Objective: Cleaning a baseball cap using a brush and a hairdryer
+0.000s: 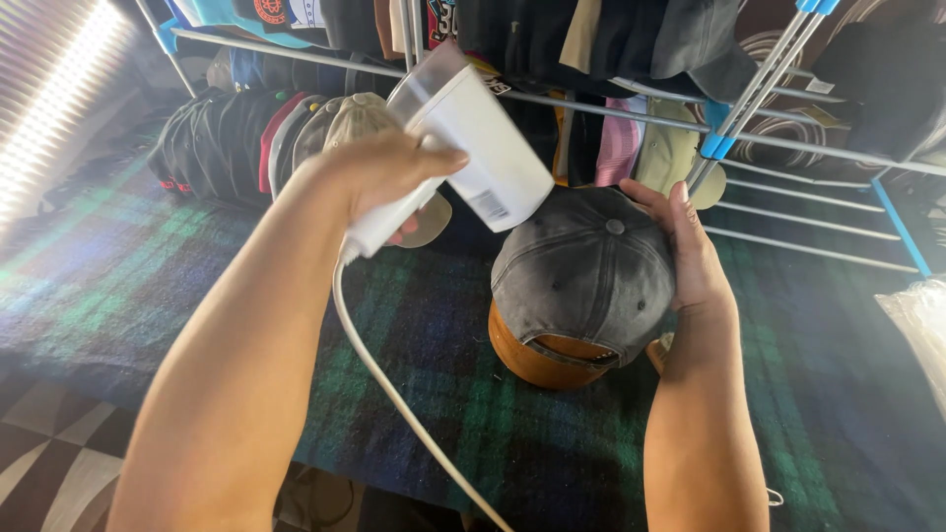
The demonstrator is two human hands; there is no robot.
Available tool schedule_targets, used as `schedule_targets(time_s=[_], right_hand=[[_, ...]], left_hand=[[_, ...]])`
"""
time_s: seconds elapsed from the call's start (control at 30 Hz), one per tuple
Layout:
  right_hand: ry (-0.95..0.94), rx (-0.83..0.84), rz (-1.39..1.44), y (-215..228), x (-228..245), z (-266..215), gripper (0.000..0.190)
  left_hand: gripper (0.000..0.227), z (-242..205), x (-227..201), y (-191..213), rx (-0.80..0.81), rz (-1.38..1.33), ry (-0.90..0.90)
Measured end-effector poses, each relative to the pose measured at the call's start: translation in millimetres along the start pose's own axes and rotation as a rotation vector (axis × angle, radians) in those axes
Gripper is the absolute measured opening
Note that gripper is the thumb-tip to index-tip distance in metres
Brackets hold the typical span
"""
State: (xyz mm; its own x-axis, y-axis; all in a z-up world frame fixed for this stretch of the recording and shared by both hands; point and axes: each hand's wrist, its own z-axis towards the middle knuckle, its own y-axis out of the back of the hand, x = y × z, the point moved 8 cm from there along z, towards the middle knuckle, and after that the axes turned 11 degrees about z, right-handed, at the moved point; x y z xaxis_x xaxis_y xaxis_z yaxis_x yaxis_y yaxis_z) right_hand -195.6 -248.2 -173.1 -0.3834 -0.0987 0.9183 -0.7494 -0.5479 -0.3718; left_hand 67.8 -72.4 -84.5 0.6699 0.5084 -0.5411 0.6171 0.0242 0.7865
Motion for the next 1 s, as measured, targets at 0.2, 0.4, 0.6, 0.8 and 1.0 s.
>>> schedule_targets(time_s=[0.2, 0.4, 0.6, 0.8, 1.0], right_hand=[[0.027, 0.106, -0.05, -6.6, -1.5, 1.8, 0.086], [0.028, 0.094, -0.029, 2.4, -7.6, 9.2, 0.085], [0.044, 0.083, -0.065, 3.1, -5.6, 4.7, 0.082], [0.112, 0.085, -0.263, -26.8, 24.6, -20.2, 0.078], [0.139, 0.081, -0.421, -57.3, 42.4, -41.0, 0.071]], left_hand=[[0.057, 15.8, 70.3, -56.8, 0.021, -0.483, -0.006], [0.053, 22.4, 120.2, -119.1, -0.015, -0.822, 0.061], [0.048, -6.1, 143.1, -142.1, -0.086, -0.817, 0.14], [0.04, -52.6, 107.8, -95.7, -0.251, -0.586, 0.117], [0.041, -89.4, 42.7, -60.9, -0.335, -0.472, -0.035]])
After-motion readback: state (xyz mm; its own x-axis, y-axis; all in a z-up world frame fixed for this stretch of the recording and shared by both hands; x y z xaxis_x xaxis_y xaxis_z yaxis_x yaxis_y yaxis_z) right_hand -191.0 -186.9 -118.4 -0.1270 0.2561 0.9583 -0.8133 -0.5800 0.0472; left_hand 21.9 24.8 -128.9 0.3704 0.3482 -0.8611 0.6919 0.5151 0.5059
